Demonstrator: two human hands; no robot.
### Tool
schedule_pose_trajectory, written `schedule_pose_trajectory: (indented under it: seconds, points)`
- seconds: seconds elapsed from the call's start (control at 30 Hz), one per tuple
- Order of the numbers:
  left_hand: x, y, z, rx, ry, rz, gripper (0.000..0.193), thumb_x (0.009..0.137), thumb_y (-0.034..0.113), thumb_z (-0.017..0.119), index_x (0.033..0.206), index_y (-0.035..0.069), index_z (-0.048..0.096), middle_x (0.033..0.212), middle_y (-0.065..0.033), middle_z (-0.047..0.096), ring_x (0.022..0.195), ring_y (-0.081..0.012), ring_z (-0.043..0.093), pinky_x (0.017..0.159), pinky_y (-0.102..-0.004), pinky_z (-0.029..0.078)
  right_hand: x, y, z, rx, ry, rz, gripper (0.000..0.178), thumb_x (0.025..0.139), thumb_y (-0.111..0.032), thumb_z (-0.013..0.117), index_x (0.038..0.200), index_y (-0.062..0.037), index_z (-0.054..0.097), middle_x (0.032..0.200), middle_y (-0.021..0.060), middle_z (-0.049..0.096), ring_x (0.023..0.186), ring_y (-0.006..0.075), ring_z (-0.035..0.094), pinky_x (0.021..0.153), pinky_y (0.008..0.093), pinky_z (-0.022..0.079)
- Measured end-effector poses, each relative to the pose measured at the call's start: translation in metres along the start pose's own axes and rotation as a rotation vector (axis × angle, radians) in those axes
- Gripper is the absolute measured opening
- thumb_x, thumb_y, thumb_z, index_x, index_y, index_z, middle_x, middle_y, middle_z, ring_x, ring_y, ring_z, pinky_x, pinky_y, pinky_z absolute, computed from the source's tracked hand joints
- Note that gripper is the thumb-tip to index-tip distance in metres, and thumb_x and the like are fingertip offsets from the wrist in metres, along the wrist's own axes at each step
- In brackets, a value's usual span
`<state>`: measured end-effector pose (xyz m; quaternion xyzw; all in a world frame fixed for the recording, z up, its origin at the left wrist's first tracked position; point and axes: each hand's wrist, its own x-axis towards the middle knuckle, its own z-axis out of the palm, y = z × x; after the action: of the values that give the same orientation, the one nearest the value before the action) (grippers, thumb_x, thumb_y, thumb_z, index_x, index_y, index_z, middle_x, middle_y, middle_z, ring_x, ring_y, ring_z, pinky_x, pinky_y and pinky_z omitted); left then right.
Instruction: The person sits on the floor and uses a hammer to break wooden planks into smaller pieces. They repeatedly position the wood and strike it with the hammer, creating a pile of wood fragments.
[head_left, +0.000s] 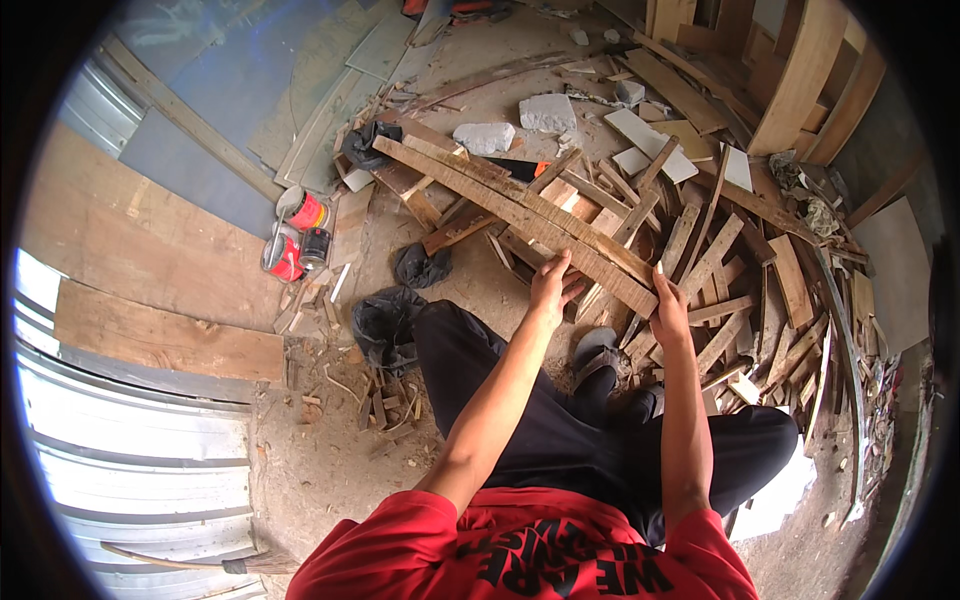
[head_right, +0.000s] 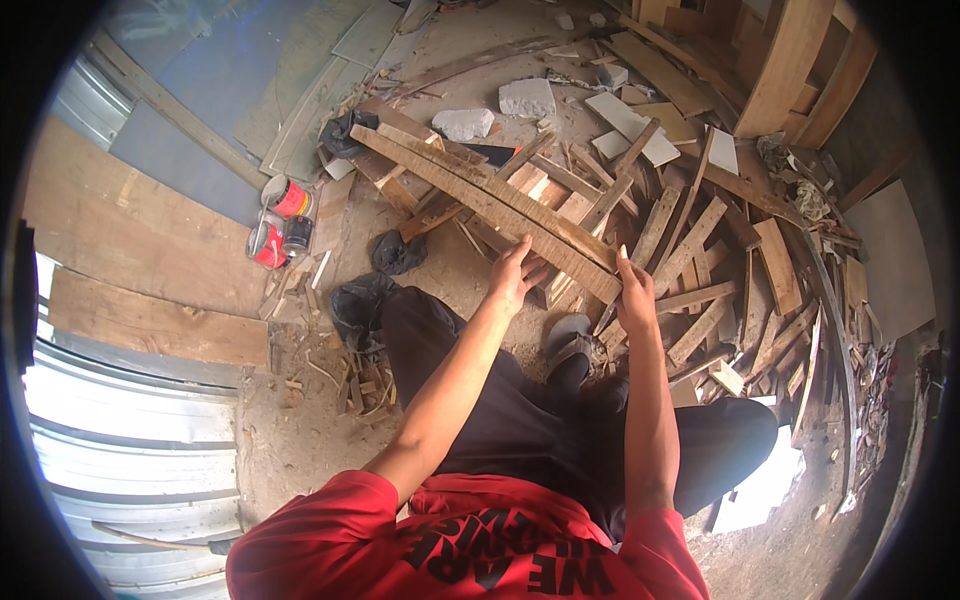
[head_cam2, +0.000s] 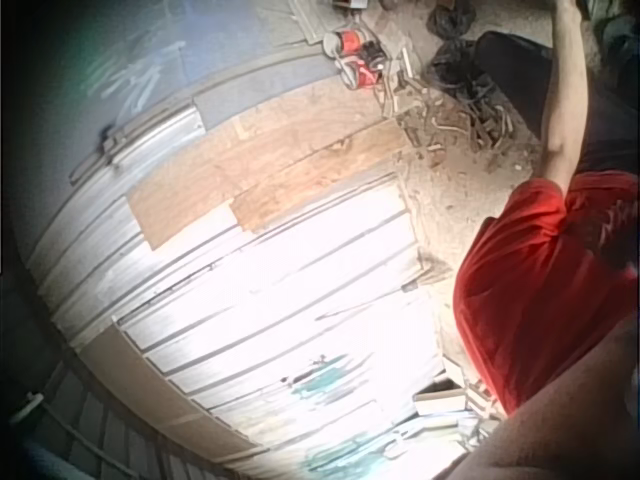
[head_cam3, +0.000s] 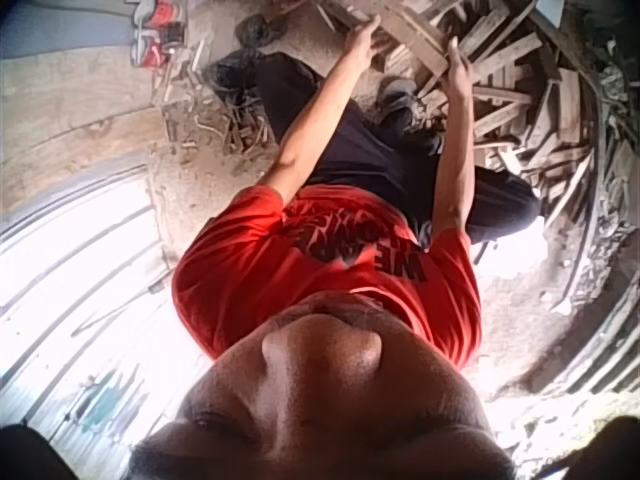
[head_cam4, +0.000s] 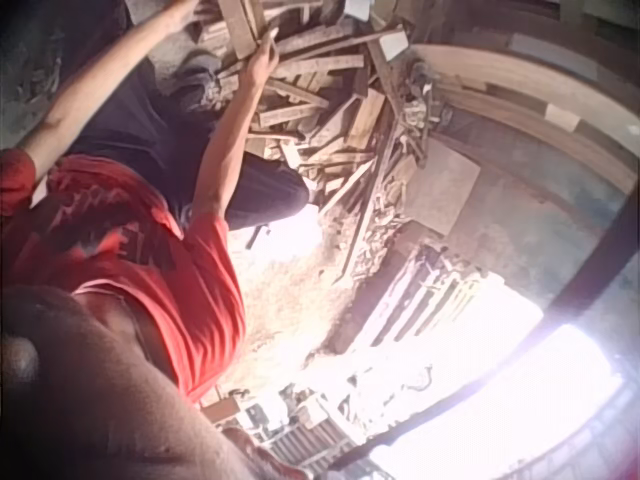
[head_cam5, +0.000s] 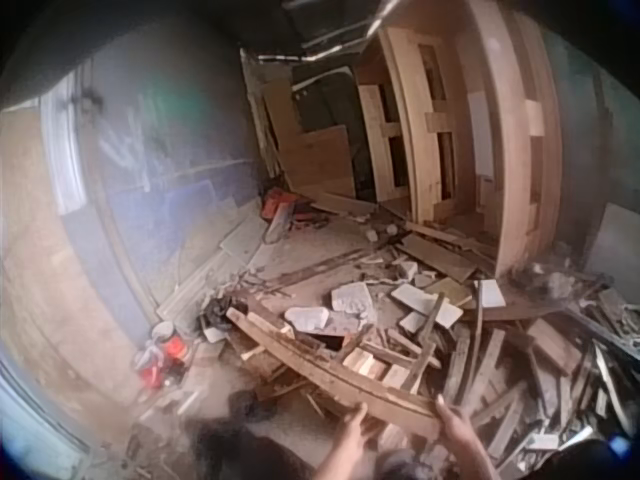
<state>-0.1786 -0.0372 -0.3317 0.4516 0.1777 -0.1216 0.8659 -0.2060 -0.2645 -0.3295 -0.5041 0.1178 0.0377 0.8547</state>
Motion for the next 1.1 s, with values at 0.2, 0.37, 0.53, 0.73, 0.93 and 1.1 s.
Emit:
schedule_pose_trajectory:
  seconds: [0.2, 0.37, 0.53, 0.73, 0.93, 1.1]
  points:
    - [0.003, -0.003, -0.007, -0.031, -0.014, 0.015, 0.060, 0.093, 0.037, 0.066, 0.138, 0.005, 0.044, 0.128, -0.0121, 0.052, 0.115, -0.0276, 0.053, 0.094, -0.0480, 0.048, -0.007, -0.004, 0.007, -0.096, 0.003, -0.025, 0.057, 0.098, -0.037, 0.060, 0.126, 0.0122, 0.053, 0.119, 0.0140, 0.062, 0.107, 0.0188, 0.059, 0.092, 0.0329, 0.048]
    - [0.009, -0.004, -0.010, 0.005, 0.071, 0.055, 0.037, 0.091, 0.027, 0.070, 0.117, 0.008, 0.054, 0.107, -0.0069, 0.060, 0.101, -0.0219, 0.059, 0.079, -0.0414, 0.057, -0.017, -0.024, 0.014, -0.449, -0.097, -0.254, 0.047, 0.099, -0.036, 0.058, 0.117, 0.0066, 0.061, 0.108, 0.0059, 0.065, 0.103, 0.0125, 0.055, 0.092, 0.0271, 0.041]
    - [-0.005, 0.019, -0.002, 0.920, 0.429, 1.114, 0.064, 0.081, 0.023, 0.078, 0.129, 0.000, 0.042, 0.119, -0.0175, 0.045, 0.110, -0.0313, 0.046, 0.094, -0.0481, 0.038, -0.006, -0.034, -0.018, -0.822, -0.128, -0.376, 0.062, 0.090, -0.035, 0.070, 0.129, 0.0104, 0.054, 0.124, 0.0250, 0.062, 0.117, 0.0284, 0.059, 0.099, 0.0373, 0.044]
    - [0.015, 0.060, 0.034, 1.799, -0.480, 1.045, 0.102, 0.070, 0.052, 0.081, 0.148, 0.009, 0.033, 0.150, -0.0123, 0.040, 0.143, -0.0268, 0.032, 0.119, -0.0527, 0.015, -0.013, -0.024, -0.035, -0.998, -0.049, -0.394, 0.066, 0.088, -0.042, 0.071, 0.129, 0.0070, 0.055, 0.125, 0.0266, 0.062, 0.120, 0.0334, 0.058, 0.099, 0.0411, 0.046]
    - [0.052, 0.042, 0.047, 1.984, -0.670, 0.841, 0.100, 0.068, 0.063, 0.077, 0.142, 0.006, 0.042, 0.135, -0.0155, 0.054, 0.132, -0.0304, 0.046, 0.115, -0.0548, 0.022, -0.006, -0.014, -0.134, -0.678, 0.684, -0.535, 0.043, 0.096, -0.035, 0.062, 0.116, 0.0026, 0.064, 0.110, 0.0162, 0.070, 0.104, 0.0242, 0.065, 0.090, 0.0365, 0.050]
    - [0.052, 0.029, 0.075, 1.901, -0.854, 0.853, 0.090, 0.066, 0.063, 0.079, 0.132, 0.006, 0.054, 0.129, -0.0151, 0.057, 0.119, -0.0320, 0.057, 0.101, -0.0485, 0.044, -0.047, 0.090, -0.261, -0.806, 1.307, 0.289, 0.066, 0.077, -0.049, 0.072, 0.106, 0.0104, 0.066, 0.106, 0.0292, 0.067, 0.106, 0.0408, 0.064, 0.090, 0.0446, 0.051]
